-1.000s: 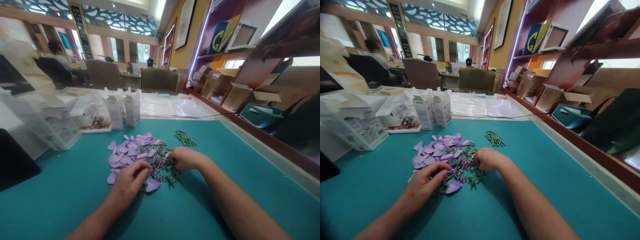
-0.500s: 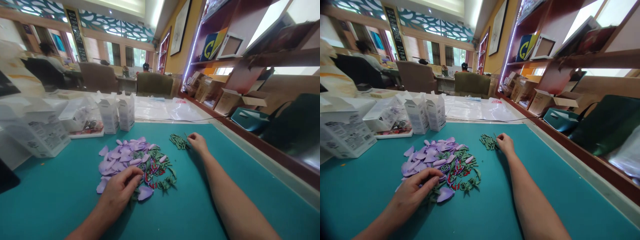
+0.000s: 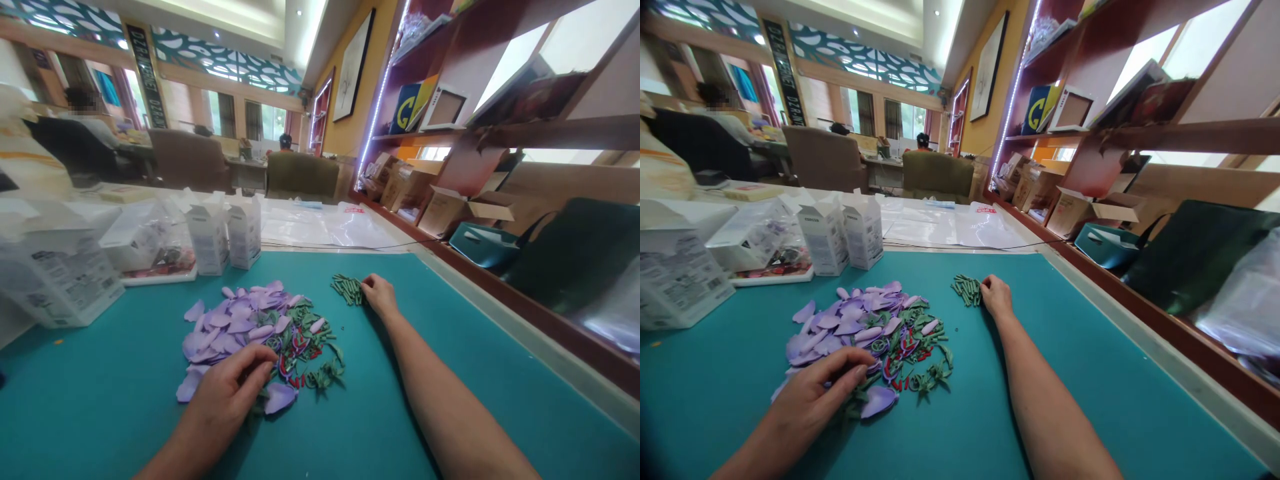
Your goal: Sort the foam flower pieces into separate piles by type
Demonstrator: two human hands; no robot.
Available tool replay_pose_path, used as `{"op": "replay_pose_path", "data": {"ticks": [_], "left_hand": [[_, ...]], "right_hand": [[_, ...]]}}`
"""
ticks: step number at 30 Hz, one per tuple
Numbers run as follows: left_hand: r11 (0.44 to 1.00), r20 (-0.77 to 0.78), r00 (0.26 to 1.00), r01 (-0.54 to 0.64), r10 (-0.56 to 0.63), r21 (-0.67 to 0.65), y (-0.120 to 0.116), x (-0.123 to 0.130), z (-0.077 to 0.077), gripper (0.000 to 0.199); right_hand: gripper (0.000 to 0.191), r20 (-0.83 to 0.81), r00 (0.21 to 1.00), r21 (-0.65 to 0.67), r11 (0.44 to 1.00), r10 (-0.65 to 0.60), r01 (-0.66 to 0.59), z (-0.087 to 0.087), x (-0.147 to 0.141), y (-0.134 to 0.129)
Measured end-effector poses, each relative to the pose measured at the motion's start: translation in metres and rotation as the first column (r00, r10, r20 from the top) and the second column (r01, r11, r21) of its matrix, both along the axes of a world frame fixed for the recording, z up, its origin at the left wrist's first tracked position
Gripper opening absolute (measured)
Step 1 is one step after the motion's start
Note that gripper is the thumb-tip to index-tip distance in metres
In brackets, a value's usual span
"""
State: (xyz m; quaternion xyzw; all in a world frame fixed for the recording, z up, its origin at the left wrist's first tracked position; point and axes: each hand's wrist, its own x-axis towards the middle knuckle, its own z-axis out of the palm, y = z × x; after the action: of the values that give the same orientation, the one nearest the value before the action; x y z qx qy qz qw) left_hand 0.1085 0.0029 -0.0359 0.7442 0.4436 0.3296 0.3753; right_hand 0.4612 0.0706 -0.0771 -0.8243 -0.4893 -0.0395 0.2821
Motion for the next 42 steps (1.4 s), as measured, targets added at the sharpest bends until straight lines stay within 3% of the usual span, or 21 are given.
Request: {"op": "replay_pose_path", "data": {"ticks": [6,10,14,16,17,19,21,22,28,34,37,42], "left_hand": [[1.000,-0.035,0.999,0.004,-0.003,0.028,-0.001,0.001,0.002,0.027],[0.999,-0.056,0.998,0.027,-0.025,0.036,0.003,-0.002,0.001,0.027],[0.996,-0.061,0.996,0.075,-0.072,0.049,0.009,-0.006,-0.002,0.028],[0.996,-0.050,0.996,0.071,-0.068,0.048,0.011,-0.008,-0.002,0.028],[0.997,-0.048,0.996,0.071,-0.069,0.044,0.011,-0.008,-0.002,0.028],[0.996,-0.049,0.996,0.079,-0.077,0.041,0.011,-0.008,-0.001,0.027],[0.995,-0.049,0.995,0.092,-0.089,0.048,0.010,-0.008,-0.001,0.027],[0.994,-0.047,0.994,0.096,-0.094,0.052,0.010,-0.007,-0.001,0.027],[0.993,-0.038,0.993,0.114,-0.113,0.037,0.009,-0.006,-0.004,0.027],[0.990,-0.038,0.990,0.136,-0.134,0.037,0.007,-0.007,-0.003,0.026],[0.989,-0.033,0.989,0.144,-0.143,0.032,0.007,-0.007,-0.004,0.025],[0.992,-0.021,0.992,0.128,-0.127,0.015,0.007,-0.005,-0.005,0.026]], "right_hand": [[0.020,0.011,1.000,-0.030,1.000,0.005,-0.005,-0.002,-0.003,0.001],[0.024,0.012,0.999,-0.037,0.999,0.036,-0.036,0.006,-0.007,-0.003],[0.023,-0.011,0.980,-0.068,0.978,0.198,-0.198,0.024,-0.026,-0.009],[0.015,-0.056,0.926,-0.139,0.916,0.373,-0.377,0.033,-0.045,-0.014],[0.012,-0.083,0.874,-0.187,0.854,0.479,-0.485,0.037,-0.055,-0.017],[0.013,-0.103,0.716,-0.295,0.667,0.690,-0.685,0.043,-0.075,-0.023],[0.014,-0.067,0.619,-0.381,0.554,0.782,-0.740,0.045,-0.091,-0.028],[0.014,-0.035,0.609,-0.419,0.541,0.793,-0.729,0.046,-0.097,-0.030],[0.019,0.122,0.656,-0.572,0.593,0.745,-0.567,0.044,-0.111,-0.035],[0.021,0.169,0.644,-0.640,0.580,0.746,-0.504,0.046,-0.124,-0.039],[0.019,0.180,0.653,-0.617,0.602,0.736,-0.508,0.049,-0.124,-0.041],[0.013,0.104,0.682,-0.463,0.642,0.724,-0.611,0.066,-0.128,-0.050]]}}
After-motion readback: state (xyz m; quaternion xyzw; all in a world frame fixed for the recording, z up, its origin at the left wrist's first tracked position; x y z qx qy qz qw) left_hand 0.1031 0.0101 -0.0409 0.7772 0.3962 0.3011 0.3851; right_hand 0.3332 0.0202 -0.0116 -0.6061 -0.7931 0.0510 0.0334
